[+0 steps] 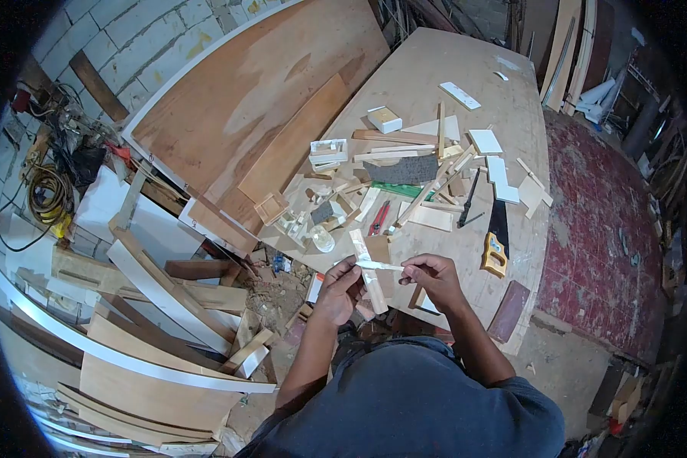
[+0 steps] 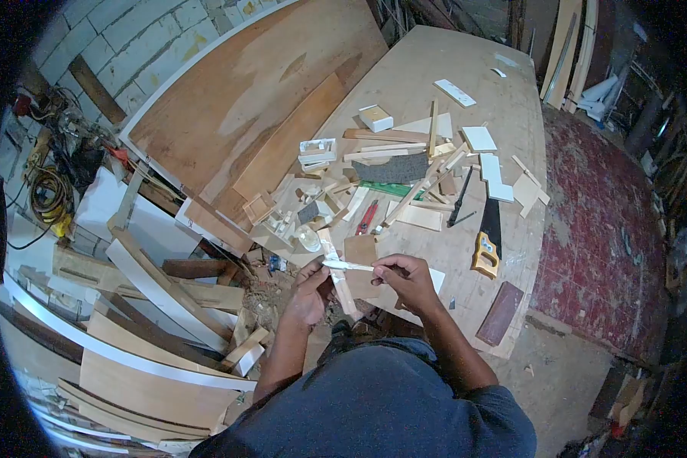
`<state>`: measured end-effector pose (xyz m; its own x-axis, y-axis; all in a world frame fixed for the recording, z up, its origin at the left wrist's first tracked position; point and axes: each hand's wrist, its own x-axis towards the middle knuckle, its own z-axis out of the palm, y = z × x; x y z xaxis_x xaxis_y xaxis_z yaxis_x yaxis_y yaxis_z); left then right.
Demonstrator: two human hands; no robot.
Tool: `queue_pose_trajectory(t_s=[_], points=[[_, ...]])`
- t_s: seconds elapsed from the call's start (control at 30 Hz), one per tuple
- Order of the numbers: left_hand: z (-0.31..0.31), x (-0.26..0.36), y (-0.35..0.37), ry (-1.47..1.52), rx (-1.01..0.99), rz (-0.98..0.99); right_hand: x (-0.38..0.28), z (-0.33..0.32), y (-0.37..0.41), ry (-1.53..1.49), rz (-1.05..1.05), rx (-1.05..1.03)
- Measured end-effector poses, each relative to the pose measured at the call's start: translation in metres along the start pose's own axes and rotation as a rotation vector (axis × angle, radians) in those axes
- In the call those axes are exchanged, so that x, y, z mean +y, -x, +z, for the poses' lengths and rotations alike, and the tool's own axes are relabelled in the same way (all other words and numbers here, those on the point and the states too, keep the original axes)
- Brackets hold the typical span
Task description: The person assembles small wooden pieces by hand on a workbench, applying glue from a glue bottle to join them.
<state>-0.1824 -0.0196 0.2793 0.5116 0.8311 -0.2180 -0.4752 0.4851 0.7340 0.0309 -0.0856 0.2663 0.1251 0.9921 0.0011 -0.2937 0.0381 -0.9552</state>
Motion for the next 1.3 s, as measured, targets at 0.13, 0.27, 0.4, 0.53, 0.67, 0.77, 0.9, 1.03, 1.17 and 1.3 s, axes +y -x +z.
queue_pose_trajectory(t_s=[0.13,0.27,0.4,0.53,0.67,0.77,0.9,1.03,1.17,1.3], points=[[-0.003,0.005,-0.003,-0.019,-0.025,0.015,-0.003,-0.008,0.005,0.098,0.07,-0.011],[-0.002,0.012,-0.006,-0.027,0.007,0.043,-0.007,-0.017,0.008,0.152,0.054,-0.072],[-0.002,0.012,-0.008,-0.055,-0.006,0.025,-0.011,-0.015,0.008,0.094,-0.081,-0.029],[-0.003,0.004,-0.009,-0.009,0.0,-0.016,-0.011,-0.007,0.0,0.1,-0.207,0.015],[-0.005,0.001,-0.011,-0.023,-0.01,0.003,-0.007,0.003,0.002,0.273,-0.177,0.054],[-0.007,0.002,-0.012,-0.029,0.009,0.037,0.0,0.003,0.004,0.292,-0.244,0.028],[-0.004,0.01,-0.009,-0.029,0.037,0.034,-0.005,0.0,0.008,0.392,-0.297,-0.01],[-0.006,0.011,-0.01,-0.023,0.031,0.061,-0.006,-0.007,0.011,0.416,-0.253,-0.01],[-0.01,0.016,-0.01,0.02,0.029,0.043,-0.007,-0.019,0.01,0.416,-0.271,-0.01],[-0.02,0.012,-0.014,0.003,0.005,0.082,-0.01,-0.018,0.012,0.348,-0.277,0.02]])
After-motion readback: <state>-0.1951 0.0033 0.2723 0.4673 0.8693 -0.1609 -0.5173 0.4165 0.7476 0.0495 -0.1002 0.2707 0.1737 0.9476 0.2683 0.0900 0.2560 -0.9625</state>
